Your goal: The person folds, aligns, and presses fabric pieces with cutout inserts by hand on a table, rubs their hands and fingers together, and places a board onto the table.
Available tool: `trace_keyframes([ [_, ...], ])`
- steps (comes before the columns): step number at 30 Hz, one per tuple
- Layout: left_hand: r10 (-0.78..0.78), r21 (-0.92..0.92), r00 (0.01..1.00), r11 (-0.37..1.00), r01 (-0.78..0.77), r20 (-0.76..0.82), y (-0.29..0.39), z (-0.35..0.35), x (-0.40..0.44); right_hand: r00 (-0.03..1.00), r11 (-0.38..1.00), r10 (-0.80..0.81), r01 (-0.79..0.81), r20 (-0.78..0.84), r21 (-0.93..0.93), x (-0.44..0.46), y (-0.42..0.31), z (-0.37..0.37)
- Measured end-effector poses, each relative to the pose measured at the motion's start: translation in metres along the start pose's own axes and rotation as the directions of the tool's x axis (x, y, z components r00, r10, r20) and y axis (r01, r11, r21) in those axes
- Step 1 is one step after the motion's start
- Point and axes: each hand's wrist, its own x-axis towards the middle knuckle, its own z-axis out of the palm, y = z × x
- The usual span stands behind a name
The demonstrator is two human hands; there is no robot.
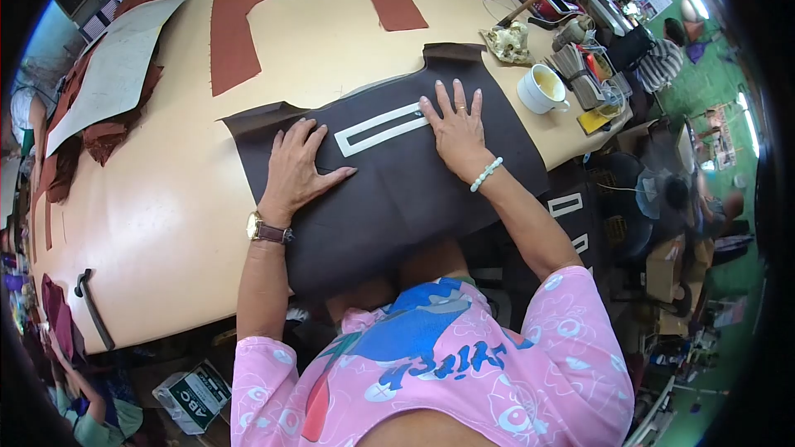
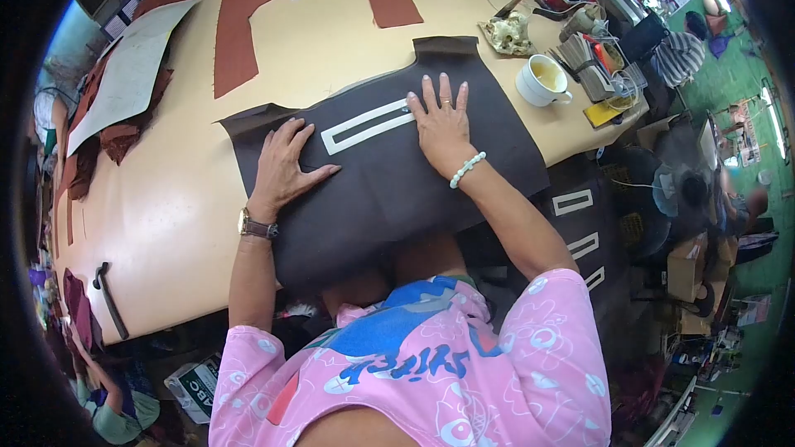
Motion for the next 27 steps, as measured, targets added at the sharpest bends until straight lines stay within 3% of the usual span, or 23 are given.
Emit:
trace_keyframes([
  [4,-0.002,-0.007,1.000,1.000,0.002,-0.014,0.000,0.000,-0.001,1.000,0.985,-0.013,0.013,0.000,-0.172,-0.003,-0.013,-0.008],
  [10,-0.009,-0.021,1.000,1.000,0.009,-0.004,-0.003,0.006,-0.002,0.998,0.997,-0.057,0.055,-0.036,-0.057,-0.015,-0.011,-0.015],
  [19,-0.009,-0.013,1.000,1.000,0.009,0.002,-0.002,0.002,-0.001,0.995,0.979,-0.015,0.035,0.101,-0.202,0.007,0.002,-0.006],
  [27,-0.022,0.002,1.000,1.000,0.022,0.004,0.000,0.002,-0.001,0.989,0.959,-0.093,0.121,0.118,-0.258,0.005,0.000,-0.008],
])
